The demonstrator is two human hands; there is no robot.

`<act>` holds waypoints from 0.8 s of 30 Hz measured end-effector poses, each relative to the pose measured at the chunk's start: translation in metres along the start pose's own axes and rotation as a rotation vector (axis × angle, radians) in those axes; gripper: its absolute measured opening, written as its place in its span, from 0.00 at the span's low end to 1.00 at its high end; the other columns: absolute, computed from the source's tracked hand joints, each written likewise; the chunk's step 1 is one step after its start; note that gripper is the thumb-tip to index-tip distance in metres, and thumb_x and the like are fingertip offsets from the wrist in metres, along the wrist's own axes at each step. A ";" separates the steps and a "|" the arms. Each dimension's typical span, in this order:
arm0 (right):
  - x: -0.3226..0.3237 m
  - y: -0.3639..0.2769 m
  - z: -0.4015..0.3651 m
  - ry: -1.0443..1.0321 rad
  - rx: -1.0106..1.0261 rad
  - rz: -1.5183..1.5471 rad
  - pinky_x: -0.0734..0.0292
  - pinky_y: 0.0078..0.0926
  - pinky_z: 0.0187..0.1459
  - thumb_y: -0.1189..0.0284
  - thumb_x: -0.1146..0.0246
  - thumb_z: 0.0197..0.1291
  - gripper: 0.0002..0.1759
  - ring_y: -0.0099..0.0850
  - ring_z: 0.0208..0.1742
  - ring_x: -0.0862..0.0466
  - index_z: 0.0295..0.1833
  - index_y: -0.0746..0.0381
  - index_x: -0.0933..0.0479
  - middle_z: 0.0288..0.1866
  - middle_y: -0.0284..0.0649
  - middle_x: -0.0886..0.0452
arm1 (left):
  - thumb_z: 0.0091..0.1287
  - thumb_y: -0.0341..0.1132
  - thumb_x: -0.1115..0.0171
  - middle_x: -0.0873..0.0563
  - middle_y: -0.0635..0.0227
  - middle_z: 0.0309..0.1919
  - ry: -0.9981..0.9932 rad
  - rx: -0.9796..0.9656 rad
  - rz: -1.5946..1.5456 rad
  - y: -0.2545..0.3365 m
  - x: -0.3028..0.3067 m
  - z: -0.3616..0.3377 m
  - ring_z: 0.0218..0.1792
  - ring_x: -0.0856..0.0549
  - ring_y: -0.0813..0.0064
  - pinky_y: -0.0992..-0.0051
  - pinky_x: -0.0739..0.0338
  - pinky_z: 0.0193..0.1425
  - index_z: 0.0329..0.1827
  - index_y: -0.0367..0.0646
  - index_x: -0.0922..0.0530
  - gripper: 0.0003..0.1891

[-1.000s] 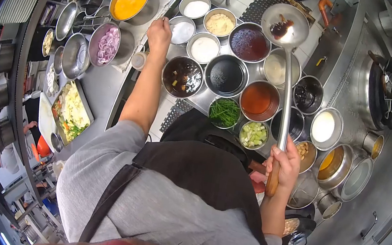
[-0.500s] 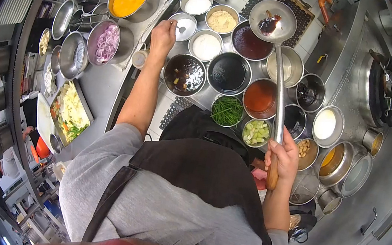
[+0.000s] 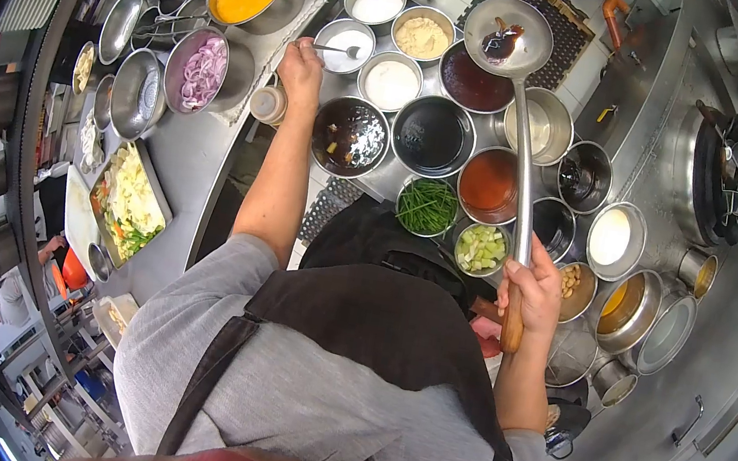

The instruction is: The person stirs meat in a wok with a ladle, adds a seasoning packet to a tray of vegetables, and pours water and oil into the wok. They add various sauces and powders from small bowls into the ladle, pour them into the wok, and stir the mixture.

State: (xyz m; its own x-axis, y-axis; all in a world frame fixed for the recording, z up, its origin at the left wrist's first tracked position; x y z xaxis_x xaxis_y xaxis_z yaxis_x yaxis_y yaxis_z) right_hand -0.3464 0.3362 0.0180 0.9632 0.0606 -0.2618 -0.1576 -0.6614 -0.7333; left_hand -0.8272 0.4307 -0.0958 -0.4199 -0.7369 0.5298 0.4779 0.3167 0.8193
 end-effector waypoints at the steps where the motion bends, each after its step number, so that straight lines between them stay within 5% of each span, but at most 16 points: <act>1: 0.000 0.001 0.000 -0.001 0.000 -0.003 0.32 0.17 0.12 0.81 0.45 0.56 0.32 0.23 0.12 0.29 0.69 0.67 0.40 0.27 0.35 0.26 | 0.67 0.33 0.49 0.16 0.47 0.34 0.001 0.002 -0.001 -0.005 -0.002 0.002 0.37 0.18 0.46 0.57 0.26 0.44 0.37 0.34 0.21 0.11; 3: -0.001 0.001 0.001 -0.009 0.012 -0.036 0.34 0.16 0.11 0.79 0.45 0.58 0.32 0.24 0.11 0.30 0.70 0.68 0.42 0.29 0.40 0.26 | 0.69 0.33 0.49 0.19 0.62 0.19 0.057 -0.089 0.073 -0.004 -0.002 0.005 0.20 0.18 0.70 0.70 0.24 0.30 0.37 0.33 0.21 0.12; 7: -0.004 0.000 0.001 -0.016 0.003 -0.046 0.34 0.16 0.11 0.80 0.45 0.57 0.33 0.24 0.11 0.30 0.70 0.68 0.42 0.28 0.40 0.26 | 0.69 0.33 0.49 0.19 0.62 0.19 0.033 -0.081 0.048 -0.003 -0.005 0.007 0.20 0.18 0.71 0.70 0.25 0.30 0.37 0.32 0.22 0.12; 10: -0.006 0.000 0.002 -0.030 -0.003 -0.019 0.33 0.17 0.12 0.82 0.44 0.56 0.32 0.23 0.13 0.29 0.69 0.67 0.40 0.27 0.36 0.26 | 0.68 0.35 0.50 0.17 0.54 0.23 -0.091 0.086 -0.042 -0.002 -0.009 0.005 0.26 0.16 0.58 0.63 0.24 0.37 0.37 0.36 0.20 0.13; 24: -0.018 0.001 0.008 -0.071 0.016 -0.084 0.33 0.18 0.14 0.81 0.43 0.56 0.33 0.24 0.13 0.29 0.70 0.69 0.41 0.28 0.37 0.26 | 0.72 0.35 0.52 0.20 0.63 0.20 -0.017 0.178 -0.232 -0.001 0.011 0.009 0.18 0.22 0.75 0.74 0.26 0.26 0.37 0.32 0.23 0.14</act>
State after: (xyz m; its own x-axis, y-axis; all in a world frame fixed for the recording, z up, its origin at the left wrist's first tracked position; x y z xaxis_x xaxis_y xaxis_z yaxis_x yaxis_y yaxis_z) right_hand -0.3656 0.3403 0.0171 0.9553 0.1686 -0.2429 -0.0813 -0.6401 -0.7640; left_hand -0.8394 0.4279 -0.0890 -0.5154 -0.7923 0.3266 0.2255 0.2423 0.9436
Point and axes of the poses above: each hand's wrist, its own z-axis towards the middle knuckle, its own x-axis out of the back of the hand, y = z × x, the point moved 10 cm from there along z, towards the middle knuckle
